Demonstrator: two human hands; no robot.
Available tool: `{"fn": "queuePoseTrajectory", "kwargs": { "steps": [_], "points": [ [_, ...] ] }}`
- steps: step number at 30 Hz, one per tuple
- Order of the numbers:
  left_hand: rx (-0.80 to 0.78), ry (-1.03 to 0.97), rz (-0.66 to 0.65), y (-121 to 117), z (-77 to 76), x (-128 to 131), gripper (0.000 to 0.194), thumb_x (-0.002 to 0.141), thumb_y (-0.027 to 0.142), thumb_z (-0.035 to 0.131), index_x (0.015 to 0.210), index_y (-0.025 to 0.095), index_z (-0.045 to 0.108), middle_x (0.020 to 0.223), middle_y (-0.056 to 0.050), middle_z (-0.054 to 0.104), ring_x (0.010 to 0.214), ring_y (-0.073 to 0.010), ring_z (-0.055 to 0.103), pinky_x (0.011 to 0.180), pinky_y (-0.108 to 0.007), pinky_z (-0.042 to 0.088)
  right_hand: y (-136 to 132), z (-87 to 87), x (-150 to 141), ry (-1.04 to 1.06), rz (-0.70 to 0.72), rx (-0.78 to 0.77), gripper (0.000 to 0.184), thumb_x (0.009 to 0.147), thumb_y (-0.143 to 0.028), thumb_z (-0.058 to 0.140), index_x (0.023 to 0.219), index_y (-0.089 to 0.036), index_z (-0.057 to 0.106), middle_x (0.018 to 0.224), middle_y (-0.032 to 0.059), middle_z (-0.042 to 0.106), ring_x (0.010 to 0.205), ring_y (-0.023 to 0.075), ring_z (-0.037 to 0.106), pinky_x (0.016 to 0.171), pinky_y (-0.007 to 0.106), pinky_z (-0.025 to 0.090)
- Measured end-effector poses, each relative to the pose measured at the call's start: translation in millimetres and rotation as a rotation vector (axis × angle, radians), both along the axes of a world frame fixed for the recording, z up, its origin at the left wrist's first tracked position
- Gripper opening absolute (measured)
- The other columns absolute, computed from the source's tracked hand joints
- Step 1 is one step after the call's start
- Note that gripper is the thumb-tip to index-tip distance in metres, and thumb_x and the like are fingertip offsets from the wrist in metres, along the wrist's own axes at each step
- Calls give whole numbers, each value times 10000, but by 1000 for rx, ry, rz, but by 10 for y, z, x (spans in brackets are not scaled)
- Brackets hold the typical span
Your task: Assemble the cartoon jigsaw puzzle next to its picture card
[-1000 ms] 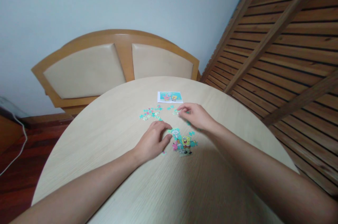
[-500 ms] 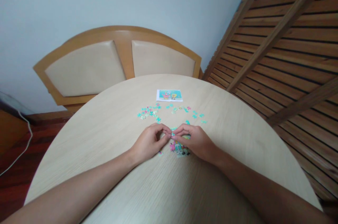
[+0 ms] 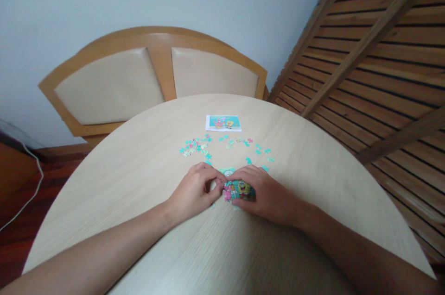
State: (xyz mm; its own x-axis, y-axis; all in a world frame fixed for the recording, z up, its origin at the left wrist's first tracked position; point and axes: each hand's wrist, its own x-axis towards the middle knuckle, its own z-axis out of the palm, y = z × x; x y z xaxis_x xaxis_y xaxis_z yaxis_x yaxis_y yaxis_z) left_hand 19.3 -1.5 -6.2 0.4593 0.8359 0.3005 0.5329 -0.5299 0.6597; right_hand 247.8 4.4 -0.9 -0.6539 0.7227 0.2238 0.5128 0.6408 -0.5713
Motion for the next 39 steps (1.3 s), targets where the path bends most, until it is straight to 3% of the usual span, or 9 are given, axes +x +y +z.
{"fn": "queuePoseTrajectory", "kwargs": {
  "steps": [20, 39],
  "points": [
    [65, 49, -67, 29, -58, -30, 173, 928, 152, 612, 970, 240, 755, 909, -15, 742, 918, -209, 638, 904, -394, 458, -29, -43, -2, -6, -8, 73, 268, 892, -366, 729, 1084, -203, 639, 1128, 91, 696, 1073, 272, 610, 976, 456, 452],
    [121, 124, -119, 2, -21, -63, 110, 939, 261, 678, 1021, 224, 742, 1035, -55, 706, 995, -233, 610, 926, -400, 482, -10, -27, 6, -8, 35, 80, 243, 933, -381, 686, 1097, -209, 638, 1137, 80, 699, 1091, 255, 615, 990, 435, 454]
  ]
}}
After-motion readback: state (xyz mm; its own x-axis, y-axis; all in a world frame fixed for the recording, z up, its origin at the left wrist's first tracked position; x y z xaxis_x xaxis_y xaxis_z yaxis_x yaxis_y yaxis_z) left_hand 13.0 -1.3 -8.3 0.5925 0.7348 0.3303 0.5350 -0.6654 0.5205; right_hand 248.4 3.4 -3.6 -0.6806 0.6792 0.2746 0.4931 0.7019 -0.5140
